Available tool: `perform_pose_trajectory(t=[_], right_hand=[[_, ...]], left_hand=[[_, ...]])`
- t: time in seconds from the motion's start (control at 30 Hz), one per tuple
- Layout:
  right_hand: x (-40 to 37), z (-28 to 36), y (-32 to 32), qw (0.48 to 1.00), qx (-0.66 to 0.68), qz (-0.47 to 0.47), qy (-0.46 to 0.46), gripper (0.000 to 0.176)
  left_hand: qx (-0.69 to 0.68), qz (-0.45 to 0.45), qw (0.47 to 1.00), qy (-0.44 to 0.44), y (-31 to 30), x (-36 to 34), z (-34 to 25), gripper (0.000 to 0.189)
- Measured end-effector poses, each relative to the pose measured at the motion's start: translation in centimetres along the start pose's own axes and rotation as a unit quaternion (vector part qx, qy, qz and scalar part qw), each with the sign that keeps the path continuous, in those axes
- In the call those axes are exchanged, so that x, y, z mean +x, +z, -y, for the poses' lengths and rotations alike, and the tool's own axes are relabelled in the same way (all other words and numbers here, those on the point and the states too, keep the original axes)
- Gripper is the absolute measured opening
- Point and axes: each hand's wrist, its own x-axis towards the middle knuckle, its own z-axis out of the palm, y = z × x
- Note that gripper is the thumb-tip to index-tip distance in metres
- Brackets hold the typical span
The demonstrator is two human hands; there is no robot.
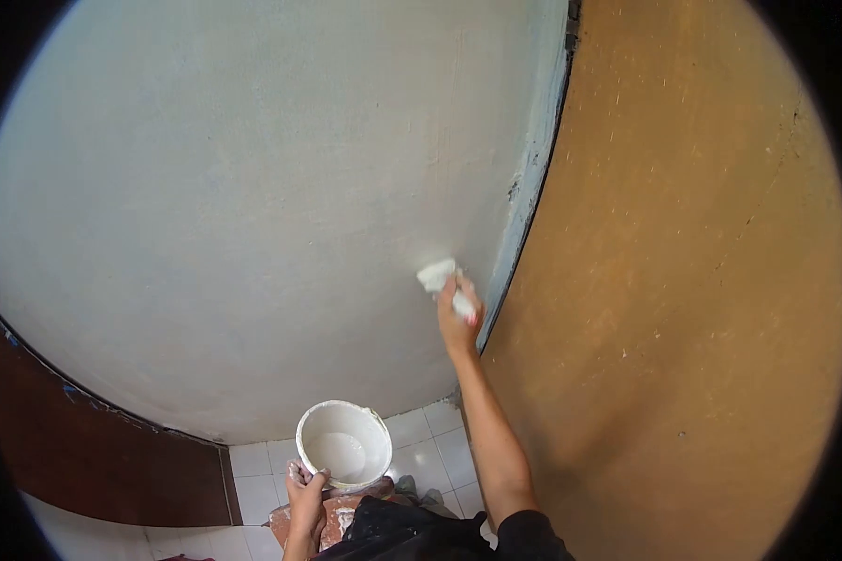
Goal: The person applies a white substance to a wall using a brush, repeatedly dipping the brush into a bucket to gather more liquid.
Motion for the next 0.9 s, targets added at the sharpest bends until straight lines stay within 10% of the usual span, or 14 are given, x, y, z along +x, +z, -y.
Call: perform_pose_trajectory(t=[0.23,0.43,0.6,0.73,0.9], right_hand=[[15.4,21.4,1.8,0.969,0.151,-0.029,-0.193,0.033],[9.8,12.1,2.5,0.971,0.155,-0.036,-0.175,0.031],[-5.6,-6.4,1.3,0.983,0.155,-0.053,0.086,0.028],[-6.2,-6.7,0.1,0.993,0.052,-0.016,0.107,0.028],[5.7,8.4,1.8,0.990,0.122,-0.049,-0.041,0.028]], left_hand=[[-0.014,-0.010,1.000,0.003,0.3,-0.4,-0.3,0.027],[-0.021,-0.021,0.999,-0.021,0.2,-0.5,-0.6,0.030],[-0.011,-0.025,0.999,-0.036,0.0,-0.2,-0.7,0.030],[0.020,-0.022,0.999,-0.038,-1.1,0.2,0.0,0.029],[0.012,-0.025,0.999,-0.034,-0.8,0.2,-0.2,0.029]])
